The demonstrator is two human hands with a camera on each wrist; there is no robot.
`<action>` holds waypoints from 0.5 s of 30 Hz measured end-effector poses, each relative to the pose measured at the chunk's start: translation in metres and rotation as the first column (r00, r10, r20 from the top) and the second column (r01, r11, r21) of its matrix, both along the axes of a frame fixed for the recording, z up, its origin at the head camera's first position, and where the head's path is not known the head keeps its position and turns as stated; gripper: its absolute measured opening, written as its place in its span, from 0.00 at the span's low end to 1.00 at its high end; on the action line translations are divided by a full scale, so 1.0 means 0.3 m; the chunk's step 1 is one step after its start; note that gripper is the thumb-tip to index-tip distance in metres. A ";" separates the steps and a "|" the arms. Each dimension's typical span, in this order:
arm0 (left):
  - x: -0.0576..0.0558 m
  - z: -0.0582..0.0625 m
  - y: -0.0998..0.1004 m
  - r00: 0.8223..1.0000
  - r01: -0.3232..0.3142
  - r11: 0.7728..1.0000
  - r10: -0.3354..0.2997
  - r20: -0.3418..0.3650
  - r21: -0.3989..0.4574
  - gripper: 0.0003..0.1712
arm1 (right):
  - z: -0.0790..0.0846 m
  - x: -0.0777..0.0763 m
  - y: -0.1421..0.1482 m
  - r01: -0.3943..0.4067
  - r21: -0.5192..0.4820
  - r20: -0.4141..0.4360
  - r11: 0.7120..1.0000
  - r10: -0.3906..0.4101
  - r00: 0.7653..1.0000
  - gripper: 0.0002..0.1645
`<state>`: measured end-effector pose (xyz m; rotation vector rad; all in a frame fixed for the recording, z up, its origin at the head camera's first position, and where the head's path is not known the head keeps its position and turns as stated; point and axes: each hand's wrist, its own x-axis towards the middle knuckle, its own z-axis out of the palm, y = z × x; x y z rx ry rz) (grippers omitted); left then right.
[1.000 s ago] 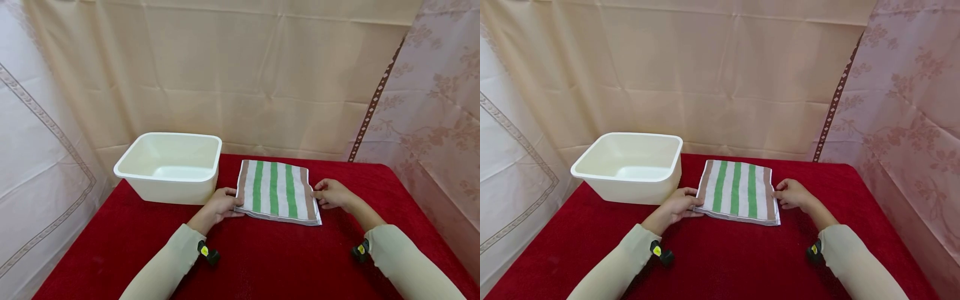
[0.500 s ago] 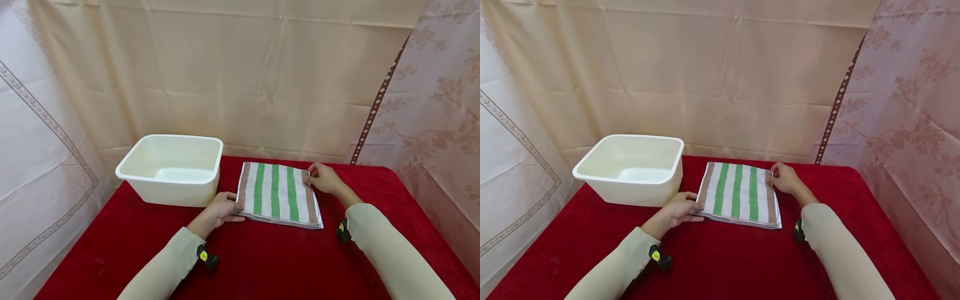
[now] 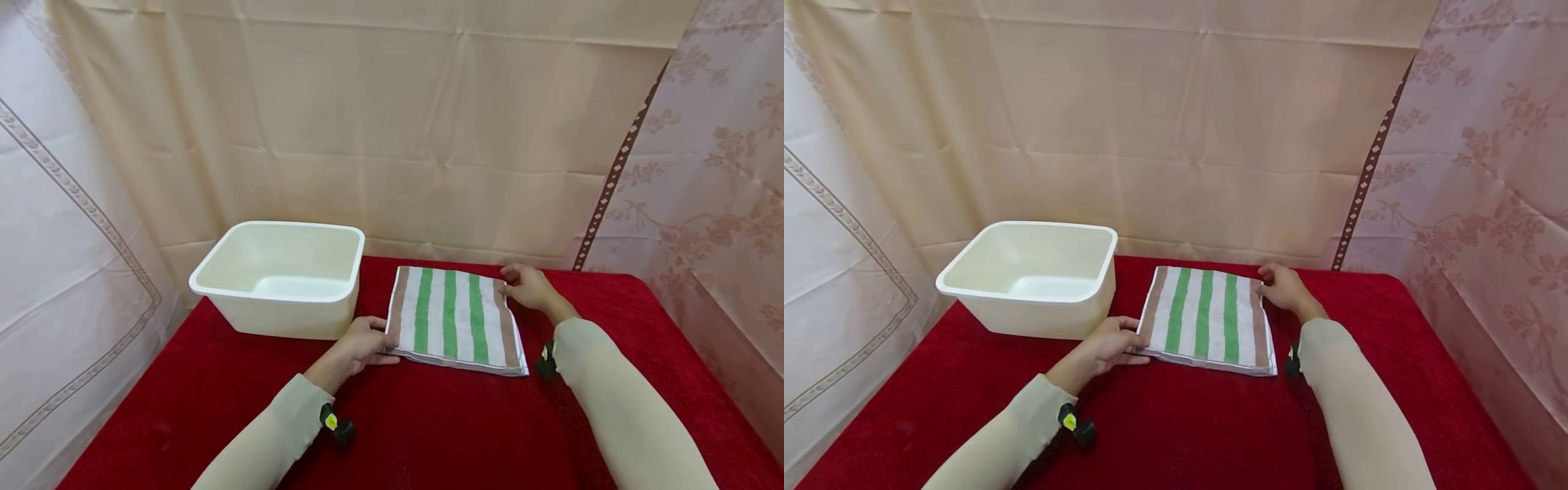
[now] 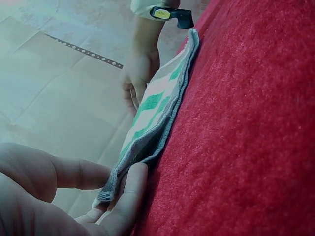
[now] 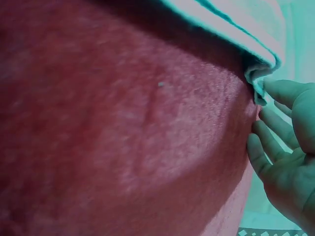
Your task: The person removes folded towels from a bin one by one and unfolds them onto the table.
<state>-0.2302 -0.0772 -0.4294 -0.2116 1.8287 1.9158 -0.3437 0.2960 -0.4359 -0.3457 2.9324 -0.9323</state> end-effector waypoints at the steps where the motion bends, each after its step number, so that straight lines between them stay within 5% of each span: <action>1: -0.001 0.000 -0.001 1.000 -0.003 1.000 0.003 0.003 0.001 0.26 | -0.001 -0.004 0.000 -0.008 -0.017 0.002 1.000 0.008 1.000 0.27; 15: 0.001 -0.005 -0.005 1.000 -0.002 1.000 0.003 -0.004 0.016 0.26 | -0.024 -0.041 -0.005 -0.070 -0.104 0.008 0.992 0.071 0.997 0.19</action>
